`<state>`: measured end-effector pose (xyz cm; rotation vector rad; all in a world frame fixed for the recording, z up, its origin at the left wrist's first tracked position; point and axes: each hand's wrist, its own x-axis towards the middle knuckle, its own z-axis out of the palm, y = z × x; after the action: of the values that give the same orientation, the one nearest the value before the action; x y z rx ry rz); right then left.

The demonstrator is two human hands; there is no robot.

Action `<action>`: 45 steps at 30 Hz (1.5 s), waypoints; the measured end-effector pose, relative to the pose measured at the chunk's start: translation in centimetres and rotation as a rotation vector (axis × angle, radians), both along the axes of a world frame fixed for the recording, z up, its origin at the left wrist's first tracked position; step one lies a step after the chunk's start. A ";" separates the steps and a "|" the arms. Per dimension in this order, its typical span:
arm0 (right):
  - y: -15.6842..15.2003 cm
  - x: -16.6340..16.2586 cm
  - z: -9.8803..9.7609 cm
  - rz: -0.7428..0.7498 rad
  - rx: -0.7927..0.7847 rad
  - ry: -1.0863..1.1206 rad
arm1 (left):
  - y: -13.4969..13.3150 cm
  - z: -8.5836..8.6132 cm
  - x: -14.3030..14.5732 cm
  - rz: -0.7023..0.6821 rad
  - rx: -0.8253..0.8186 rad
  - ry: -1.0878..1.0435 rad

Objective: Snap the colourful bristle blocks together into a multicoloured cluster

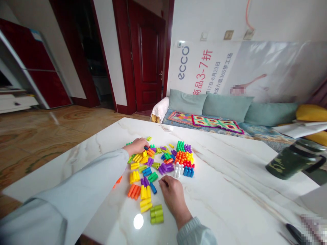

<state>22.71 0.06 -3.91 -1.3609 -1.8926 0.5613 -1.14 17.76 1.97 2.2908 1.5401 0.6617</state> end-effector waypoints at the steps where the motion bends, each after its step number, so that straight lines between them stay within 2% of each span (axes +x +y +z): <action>1: 0.0 0.0 0.0 0.000 0.000 -0.002 | -0.2 0.0 0.1 -0.002 0.002 -0.010; 7: 0.2 0.0 -0.1 0.007 -0.005 -0.014 | -1.1 0.3 -1.0 -0.013 -0.016 -0.157; 11: 0.1 0.0 0.0 0.002 0.000 -0.018 | -2.0 0.3 -1.7 -0.041 -0.087 -0.288; 15: 0.1 0.0 0.0 -0.001 0.005 -0.016 | -3.5 0.0 -2.1 -0.107 -0.176 -0.330; 21: 0.3 0.0 -0.3 -0.007 -0.002 -0.017 | -5.3 0.0 -1.9 -0.237 -0.261 -0.181; 26: 0.3 0.1 -0.5 -0.014 0.007 -0.008 | -6.9 1.0 0.1 -0.321 -0.271 0.056; 32: 0.4 0.1 -0.7 -0.012 0.035 -0.002 | -10.6 1.2 3.2 -0.192 -0.094 0.290; 35: 0.4 0.0 -0.6 -0.015 0.032 -0.002 | -12.0 1.0 3.8 -0.141 -0.073 0.364; 45: 0.2 -0.2 -0.2 -0.021 0.006 -0.006 | -12.0 0.2 3.1 -0.061 -0.120 0.337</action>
<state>22.55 0.28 -4.07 -1.3786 -1.8811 0.5413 1.97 5.78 2.12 2.4363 1.5917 0.1659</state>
